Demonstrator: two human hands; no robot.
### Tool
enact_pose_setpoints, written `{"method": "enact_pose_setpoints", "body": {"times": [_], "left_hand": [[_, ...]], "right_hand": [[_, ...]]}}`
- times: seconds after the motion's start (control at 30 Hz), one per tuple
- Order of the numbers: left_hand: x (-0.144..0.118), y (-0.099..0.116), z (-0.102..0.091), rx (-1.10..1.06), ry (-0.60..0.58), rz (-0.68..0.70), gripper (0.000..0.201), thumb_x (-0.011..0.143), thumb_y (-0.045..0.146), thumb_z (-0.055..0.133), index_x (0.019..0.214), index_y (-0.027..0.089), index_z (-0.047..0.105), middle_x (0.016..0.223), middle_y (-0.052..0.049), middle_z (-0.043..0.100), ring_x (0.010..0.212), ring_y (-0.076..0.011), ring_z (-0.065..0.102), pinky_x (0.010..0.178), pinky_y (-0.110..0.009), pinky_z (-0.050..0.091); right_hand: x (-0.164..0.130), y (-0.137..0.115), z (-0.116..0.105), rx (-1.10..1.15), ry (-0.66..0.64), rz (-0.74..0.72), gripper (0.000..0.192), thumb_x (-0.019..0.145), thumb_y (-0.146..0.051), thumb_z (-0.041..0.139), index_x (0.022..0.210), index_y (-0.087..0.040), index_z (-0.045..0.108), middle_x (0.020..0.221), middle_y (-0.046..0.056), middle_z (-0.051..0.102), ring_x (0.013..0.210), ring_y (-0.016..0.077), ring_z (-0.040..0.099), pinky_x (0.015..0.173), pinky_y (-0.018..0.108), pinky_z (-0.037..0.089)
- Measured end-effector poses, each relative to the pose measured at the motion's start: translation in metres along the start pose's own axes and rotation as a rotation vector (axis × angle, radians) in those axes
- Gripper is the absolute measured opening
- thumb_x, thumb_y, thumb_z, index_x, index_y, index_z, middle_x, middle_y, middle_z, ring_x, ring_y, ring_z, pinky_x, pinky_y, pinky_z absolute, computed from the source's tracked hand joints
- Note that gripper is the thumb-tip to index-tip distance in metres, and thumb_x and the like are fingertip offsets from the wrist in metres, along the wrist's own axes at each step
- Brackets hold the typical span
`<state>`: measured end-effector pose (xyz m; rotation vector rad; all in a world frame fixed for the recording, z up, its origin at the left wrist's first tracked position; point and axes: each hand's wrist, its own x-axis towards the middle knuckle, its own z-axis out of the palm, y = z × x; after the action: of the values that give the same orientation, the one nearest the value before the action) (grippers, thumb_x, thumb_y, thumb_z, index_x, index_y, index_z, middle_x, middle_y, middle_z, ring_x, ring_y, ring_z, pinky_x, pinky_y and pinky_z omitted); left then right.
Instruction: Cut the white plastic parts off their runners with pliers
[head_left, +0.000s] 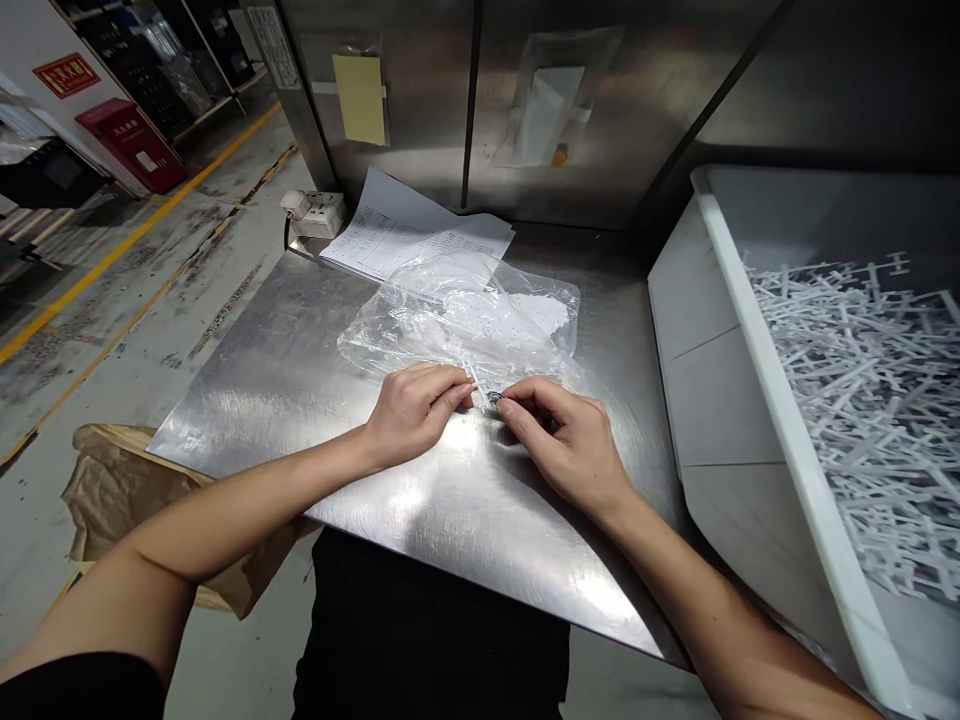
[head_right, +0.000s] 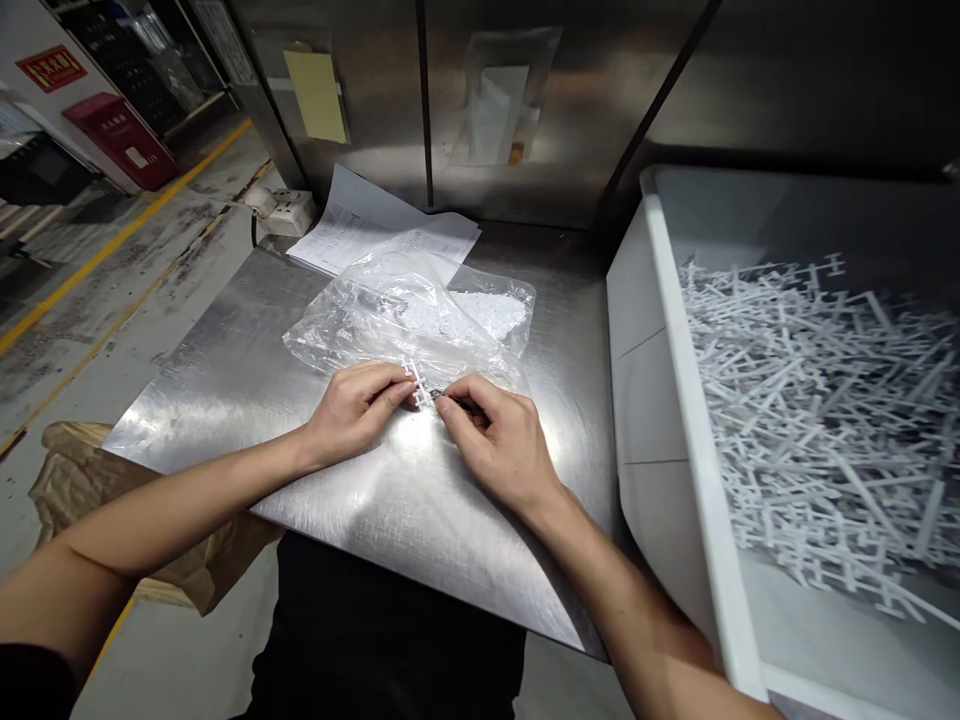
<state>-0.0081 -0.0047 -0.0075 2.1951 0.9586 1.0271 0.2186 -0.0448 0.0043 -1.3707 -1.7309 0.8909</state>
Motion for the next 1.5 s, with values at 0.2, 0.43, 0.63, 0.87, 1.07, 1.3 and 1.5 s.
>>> {"method": "enact_pose_setpoints", "body": {"times": [0.2,0.43,0.63,0.87,1.07,1.3,1.5], "left_hand": [[0.0,0.0,-0.001,-0.023,-0.027,-0.007,0.029,0.114,0.028,0.055,0.092,0.02,0.071,0.086,-0.003,0.079,0.082,-0.0181,0.074,0.081,-0.032,0.054],[0.0,-0.001,-0.001,-0.037,-0.042,-0.016,0.028,0.113,0.025,0.056,0.09,0.019,0.071,0.086,-0.003,0.079,0.082,-0.0176,0.075,0.081,-0.031,0.054],[-0.001,0.0,0.0,-0.034,-0.081,-0.121,0.026,0.111,0.023,0.06,0.089,0.019,0.074,0.086,0.0,0.08,0.081,-0.016,0.075,0.081,-0.03,0.053],[0.0,0.001,-0.001,-0.038,-0.093,-0.166,0.026,0.111,0.025,0.06,0.088,0.02,0.073,0.082,0.001,0.079,0.076,-0.015,0.072,0.077,-0.029,0.051],[0.0,0.001,-0.001,-0.016,-0.075,-0.12,0.028,0.112,0.026,0.058,0.088,0.02,0.071,0.082,-0.001,0.079,0.078,-0.0164,0.073,0.079,-0.03,0.053],[-0.002,0.0,0.0,0.01,-0.066,-0.082,0.026,0.111,0.025,0.058,0.089,0.019,0.071,0.081,-0.001,0.077,0.078,-0.0164,0.071,0.079,-0.03,0.052],[-0.002,0.0,0.0,0.043,-0.07,-0.058,0.029,0.112,0.026,0.055,0.088,0.019,0.071,0.082,-0.002,0.078,0.078,-0.0169,0.072,0.08,-0.031,0.053]], "right_hand": [[0.0,0.003,0.0,-0.033,0.009,-0.045,0.019,0.106,-0.037,0.065,0.096,-0.023,0.074,0.08,0.001,0.072,0.068,0.017,0.061,0.065,0.033,0.044],[0.0,0.005,-0.001,-0.019,-0.008,-0.017,0.02,0.107,-0.037,0.065,0.095,-0.023,0.074,0.08,0.0,0.071,0.068,0.016,0.059,0.065,0.032,0.042],[0.001,0.008,-0.001,0.013,-0.017,0.071,0.024,0.105,-0.04,0.067,0.091,-0.022,0.075,0.076,0.0,0.069,0.066,0.0158,0.056,0.063,0.032,0.04],[0.0,0.003,-0.003,0.06,-0.016,0.024,0.023,0.104,-0.041,0.067,0.092,-0.023,0.073,0.076,0.0,0.068,0.066,0.0166,0.058,0.062,0.032,0.042],[-0.003,-0.004,-0.003,0.045,-0.059,-0.02,0.02,0.105,-0.039,0.066,0.093,-0.024,0.071,0.075,0.0,0.069,0.067,0.0176,0.06,0.062,0.032,0.043],[-0.004,-0.004,-0.003,0.026,-0.073,-0.026,0.021,0.106,-0.04,0.066,0.094,-0.024,0.072,0.075,0.0,0.069,0.065,0.0168,0.061,0.061,0.033,0.041],[-0.004,-0.006,-0.003,0.001,-0.068,-0.041,0.02,0.106,-0.038,0.065,0.094,-0.024,0.072,0.079,0.001,0.072,0.068,0.0179,0.063,0.064,0.033,0.045]]}}
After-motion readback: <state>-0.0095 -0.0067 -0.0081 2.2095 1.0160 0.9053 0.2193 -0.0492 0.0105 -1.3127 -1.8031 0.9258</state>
